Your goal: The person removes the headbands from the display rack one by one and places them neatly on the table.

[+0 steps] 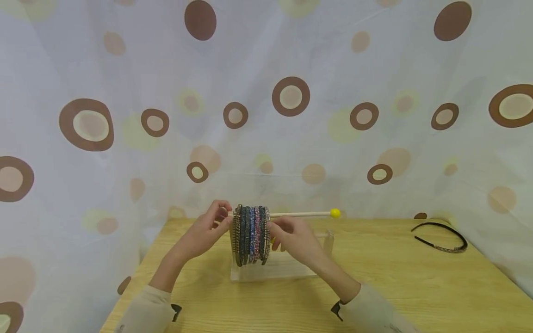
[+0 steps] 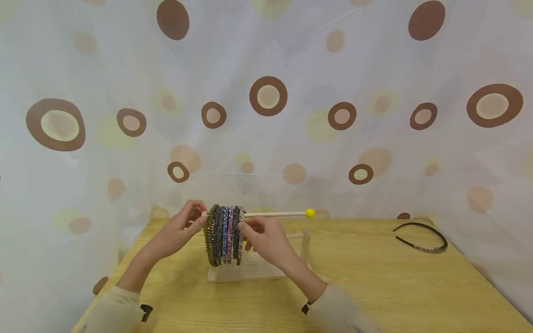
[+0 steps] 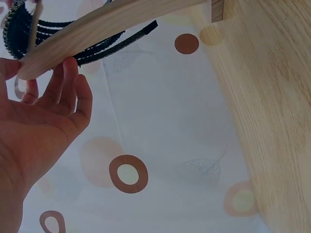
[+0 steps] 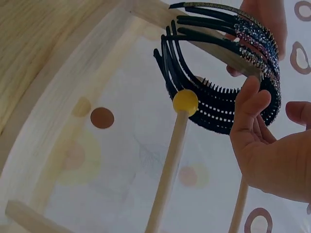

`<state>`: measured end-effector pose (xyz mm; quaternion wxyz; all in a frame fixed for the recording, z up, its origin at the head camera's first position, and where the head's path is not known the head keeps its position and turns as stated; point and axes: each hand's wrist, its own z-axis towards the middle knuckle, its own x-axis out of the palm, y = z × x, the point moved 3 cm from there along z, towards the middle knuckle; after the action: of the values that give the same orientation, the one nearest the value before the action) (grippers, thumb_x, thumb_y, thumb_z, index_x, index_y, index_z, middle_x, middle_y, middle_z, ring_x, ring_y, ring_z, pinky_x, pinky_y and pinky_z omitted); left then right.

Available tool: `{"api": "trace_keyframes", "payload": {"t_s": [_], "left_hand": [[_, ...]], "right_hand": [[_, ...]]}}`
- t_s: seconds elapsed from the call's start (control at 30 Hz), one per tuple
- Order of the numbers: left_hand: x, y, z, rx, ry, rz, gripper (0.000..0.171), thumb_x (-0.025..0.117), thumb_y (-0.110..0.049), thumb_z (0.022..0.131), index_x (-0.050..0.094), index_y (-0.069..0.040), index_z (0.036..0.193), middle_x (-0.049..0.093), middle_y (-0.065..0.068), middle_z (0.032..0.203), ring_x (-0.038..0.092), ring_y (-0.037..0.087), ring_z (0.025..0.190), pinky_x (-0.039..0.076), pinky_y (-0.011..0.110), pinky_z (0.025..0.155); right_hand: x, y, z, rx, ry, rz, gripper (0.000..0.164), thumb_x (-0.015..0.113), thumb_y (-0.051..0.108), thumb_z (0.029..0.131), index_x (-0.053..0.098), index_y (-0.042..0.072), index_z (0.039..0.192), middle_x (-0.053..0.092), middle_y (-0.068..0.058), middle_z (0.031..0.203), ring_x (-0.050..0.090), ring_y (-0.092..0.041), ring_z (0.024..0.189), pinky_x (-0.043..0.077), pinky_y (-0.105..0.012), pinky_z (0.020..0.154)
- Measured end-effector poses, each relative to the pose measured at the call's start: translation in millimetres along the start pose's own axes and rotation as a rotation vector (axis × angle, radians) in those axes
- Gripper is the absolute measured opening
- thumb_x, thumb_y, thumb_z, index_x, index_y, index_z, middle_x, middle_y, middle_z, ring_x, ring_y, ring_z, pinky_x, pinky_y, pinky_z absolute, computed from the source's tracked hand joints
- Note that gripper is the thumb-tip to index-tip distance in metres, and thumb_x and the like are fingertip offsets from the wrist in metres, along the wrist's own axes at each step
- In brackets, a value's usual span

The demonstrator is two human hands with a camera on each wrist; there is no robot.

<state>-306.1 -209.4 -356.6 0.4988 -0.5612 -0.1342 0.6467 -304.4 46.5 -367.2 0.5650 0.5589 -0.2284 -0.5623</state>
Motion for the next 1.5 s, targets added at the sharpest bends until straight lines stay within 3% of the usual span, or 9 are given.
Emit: {"api": "trace_keyframes", "payload": {"t_s": [0.1,0.23,0.4,1.5], "left_hand": [[0.7,0.0,0.2,-0.001,0.001,-0.009,0.026,0.048,-0.035,0.109,0.041,-0.016,0.126,0.058,0.007,0.11,0.06,0.021,0.101,0.048,0.047,0.089],[1.4,1.5,-0.4,-0.004,0.003,-0.018,0.025,0.047,-0.034,0.11,0.04,-0.016,0.126,0.057,0.008,0.109,0.06,0.022,0.1,0.048,0.046,0.088],[2.0,3.3,-0.8,0.0,0.001,-0.013,0.026,0.048,-0.033,0.11,0.041,-0.015,0.126,0.058,0.008,0.109,0.06,0.022,0.099,0.048,0.047,0.088],[5.5,6.0,0.8,0.009,-0.025,-0.007,0.025,0.047,-0.032,0.11,0.039,-0.015,0.126,0.058,0.007,0.107,0.058,0.025,0.098,0.047,0.046,0.088]], "right_hand": [[4.4,-2.1,1.3,0.027,0.027,0.092,0.036,0.064,0.033,0.102,0.069,0.003,0.122,0.071,-0.011,0.085,0.069,-0.028,0.071,0.056,-0.039,0.065],[7.1,-4.4,1.4,0.038,0.044,0.151,0.03,0.065,0.028,0.101,0.069,0.004,0.119,0.071,-0.011,0.084,0.067,-0.027,0.073,0.055,-0.036,0.067],[8.0,-4.3,0.1,0.009,0.053,0.137,0.022,0.066,0.026,0.101,0.07,0.008,0.112,0.071,-0.009,0.082,0.064,-0.028,0.074,0.052,-0.035,0.068],[-25.0,14.0,-5.9,-0.065,-0.008,0.144,0.022,0.067,0.028,0.101,0.07,0.008,0.11,0.071,-0.009,0.087,0.063,-0.028,0.076,0.052,-0.039,0.075]]}}
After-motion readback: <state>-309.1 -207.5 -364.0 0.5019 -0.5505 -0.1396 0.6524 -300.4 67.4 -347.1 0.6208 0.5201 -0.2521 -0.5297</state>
